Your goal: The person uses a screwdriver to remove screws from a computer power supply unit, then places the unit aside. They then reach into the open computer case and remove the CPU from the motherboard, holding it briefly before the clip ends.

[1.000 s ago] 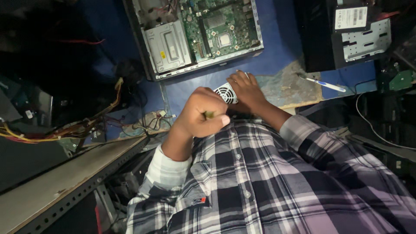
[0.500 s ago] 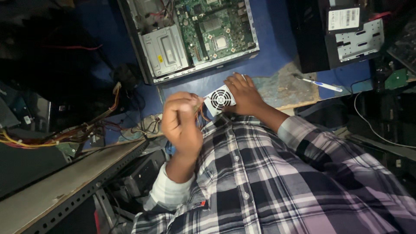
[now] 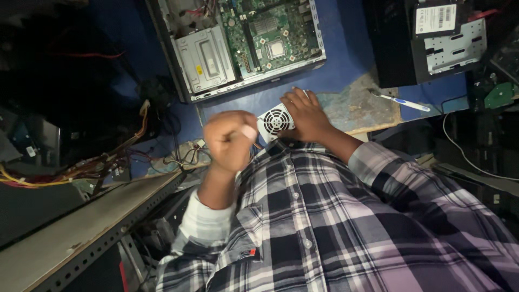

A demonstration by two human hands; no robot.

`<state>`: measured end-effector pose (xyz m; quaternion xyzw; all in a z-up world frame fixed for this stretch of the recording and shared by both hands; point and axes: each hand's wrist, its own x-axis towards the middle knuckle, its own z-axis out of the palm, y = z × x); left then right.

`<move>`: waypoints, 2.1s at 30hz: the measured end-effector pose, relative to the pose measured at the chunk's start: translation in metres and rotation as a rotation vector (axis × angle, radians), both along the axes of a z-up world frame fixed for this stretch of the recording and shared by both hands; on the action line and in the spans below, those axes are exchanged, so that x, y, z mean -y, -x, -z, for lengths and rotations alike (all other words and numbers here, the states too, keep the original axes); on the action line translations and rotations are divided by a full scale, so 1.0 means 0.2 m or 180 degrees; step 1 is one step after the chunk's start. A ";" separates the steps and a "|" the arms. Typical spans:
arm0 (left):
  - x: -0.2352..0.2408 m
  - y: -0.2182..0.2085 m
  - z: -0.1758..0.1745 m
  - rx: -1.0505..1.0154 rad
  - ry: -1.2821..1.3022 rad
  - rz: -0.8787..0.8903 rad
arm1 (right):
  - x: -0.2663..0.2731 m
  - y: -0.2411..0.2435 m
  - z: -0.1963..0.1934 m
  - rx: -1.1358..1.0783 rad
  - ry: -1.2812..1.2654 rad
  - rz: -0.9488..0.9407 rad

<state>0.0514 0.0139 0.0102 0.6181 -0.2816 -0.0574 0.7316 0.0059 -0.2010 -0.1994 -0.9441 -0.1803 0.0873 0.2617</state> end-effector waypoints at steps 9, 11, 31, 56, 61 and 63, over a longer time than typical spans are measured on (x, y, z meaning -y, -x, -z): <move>0.03 -0.05 0.03 0.0092 -0.0288 0.1148 | -0.01 0.00 0.01 0.0057 0.0097 -0.0012; 0.05 0.02 0.04 0.0059 -0.0076 0.0507 | -0.01 0.01 0.01 0.0073 0.0048 0.0010; 0.14 0.18 0.04 0.0098 0.0106 -0.1526 | -0.01 0.00 -0.03 0.0099 -0.0073 0.0046; 0.16 0.32 0.06 -0.0048 -0.0010 -0.1751 | 0.00 0.01 0.05 0.0242 -0.0067 0.0036; 0.20 0.26 0.17 0.0633 0.0278 -0.1938 | 0.00 0.01 0.02 0.0167 -0.0107 0.0040; 0.19 0.22 0.18 0.0578 0.0428 -0.1808 | 0.00 0.00 0.01 0.0166 -0.0127 0.0046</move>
